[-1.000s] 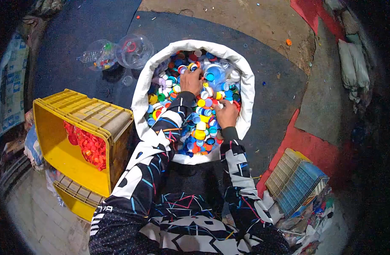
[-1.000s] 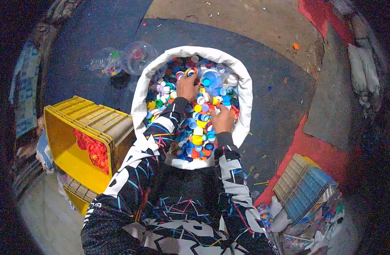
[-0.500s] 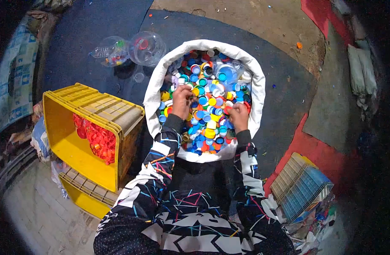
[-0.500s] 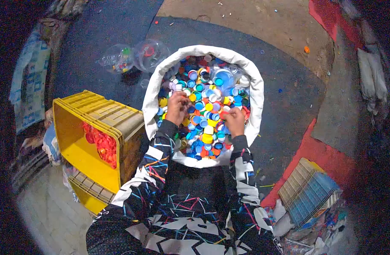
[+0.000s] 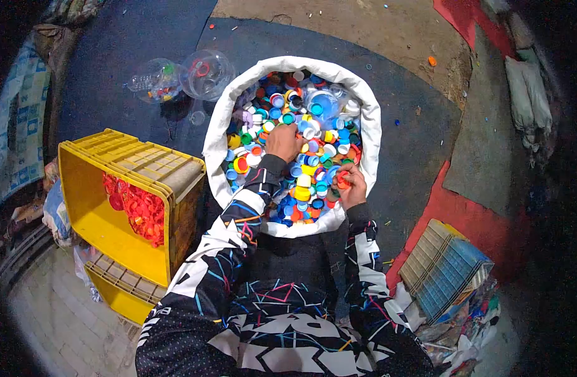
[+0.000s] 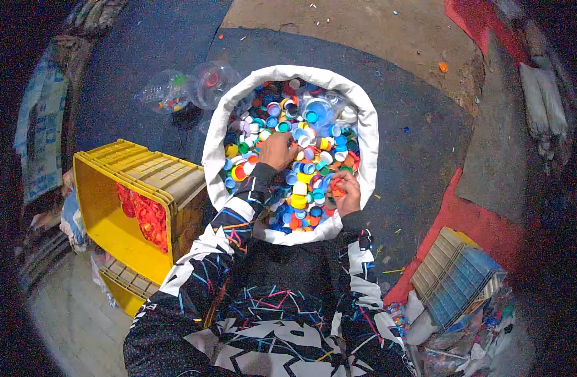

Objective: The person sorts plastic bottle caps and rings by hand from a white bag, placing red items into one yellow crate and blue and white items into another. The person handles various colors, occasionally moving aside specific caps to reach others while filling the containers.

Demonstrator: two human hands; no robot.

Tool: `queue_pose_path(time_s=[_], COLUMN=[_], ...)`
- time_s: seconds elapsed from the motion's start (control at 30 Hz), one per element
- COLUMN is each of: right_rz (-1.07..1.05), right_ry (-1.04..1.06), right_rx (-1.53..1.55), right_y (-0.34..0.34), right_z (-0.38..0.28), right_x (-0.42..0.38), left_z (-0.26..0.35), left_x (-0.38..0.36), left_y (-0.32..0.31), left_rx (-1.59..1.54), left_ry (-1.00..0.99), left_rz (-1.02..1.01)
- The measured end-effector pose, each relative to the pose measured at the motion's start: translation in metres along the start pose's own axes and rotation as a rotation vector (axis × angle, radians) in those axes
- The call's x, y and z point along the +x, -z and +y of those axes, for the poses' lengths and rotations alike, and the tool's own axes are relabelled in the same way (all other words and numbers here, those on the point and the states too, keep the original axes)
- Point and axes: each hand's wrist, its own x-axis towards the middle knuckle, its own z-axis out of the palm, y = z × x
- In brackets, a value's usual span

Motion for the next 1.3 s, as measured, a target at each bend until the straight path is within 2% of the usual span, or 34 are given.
queue_pose_path(time_s=[0.03,0.13,0.23,0.27,0.33,0.37,0.43,0.47,0.57,0.6,0.73,0.83,0.87,0.97,1.0,1.13,1.3], right_rz=[-0.003,0.201,0.368,0.309,0.379,0.41,0.389,0.366,0.342,0.335,0.328,0.339,0.347,0.265,0.298,0.297,0.273], right_ry=[0.006,-0.015,0.067,0.389,0.485,0.536,0.453,0.438,0.437,0.467,0.524,0.417,0.363,0.436,0.359,0.328,0.255], right_rx=[0.003,-0.081,-0.585,-0.804,-1.089,-1.232,-1.308,-1.344,-1.465,-1.491,-1.421,-1.254,-1.177,-0.976,-1.062,-0.914,-0.93], right_y=[-0.002,-0.019,-0.023,0.002,-0.012,-0.02,-0.021,-0.023,-0.027,-0.03,-0.024,-0.029,-0.029,-0.007,-0.014,0.002,0.005], right_z=[0.0,-0.008,-0.007,0.012,-0.001,-0.006,-0.008,-0.01,-0.011,-0.013,-0.009,-0.013,-0.015,-0.003,-0.01,0.004,0.005], right_x=[0.001,0.003,0.021,0.043,0.049,0.054,0.064,0.068,0.075,0.074,0.072,0.059,0.054,0.049,0.038,0.026,0.005], left_z=[-0.003,-0.005,-0.001,-0.001,0.006,0.004,-0.008,-0.033,-0.019,-0.015,-0.026,-0.027,-0.033,-0.002,0.001,0.013,0.02], left_x=[0.0,-0.002,-0.01,-0.013,-0.021,-0.026,-0.038,-0.046,-0.054,-0.056,-0.055,-0.04,-0.036,-0.021,-0.019,-0.009,-0.005], left_y=[-0.004,-0.008,-0.002,0.003,0.02,0.02,0.013,-0.01,0.032,0.033,0.03,0.006,-0.004,0.015,0.011,0.011,0.01], left_rx=[-0.002,-0.048,-0.225,-0.315,-0.583,-0.766,-1.133,-1.066,-1.672,-1.723,-1.693,-1.044,-0.774,-0.253,-0.132,0.089,0.189], left_ry=[0.021,0.084,0.194,0.265,0.383,0.395,0.416,0.19,0.661,0.693,0.694,0.458,0.435,0.344,0.257,0.256,0.22], left_rz=[-0.015,-0.009,0.052,0.04,0.007,0.051,0.143,0.198,-0.068,-0.013,-0.115,0.106,0.104,0.03,0.094,-0.072,-0.067])
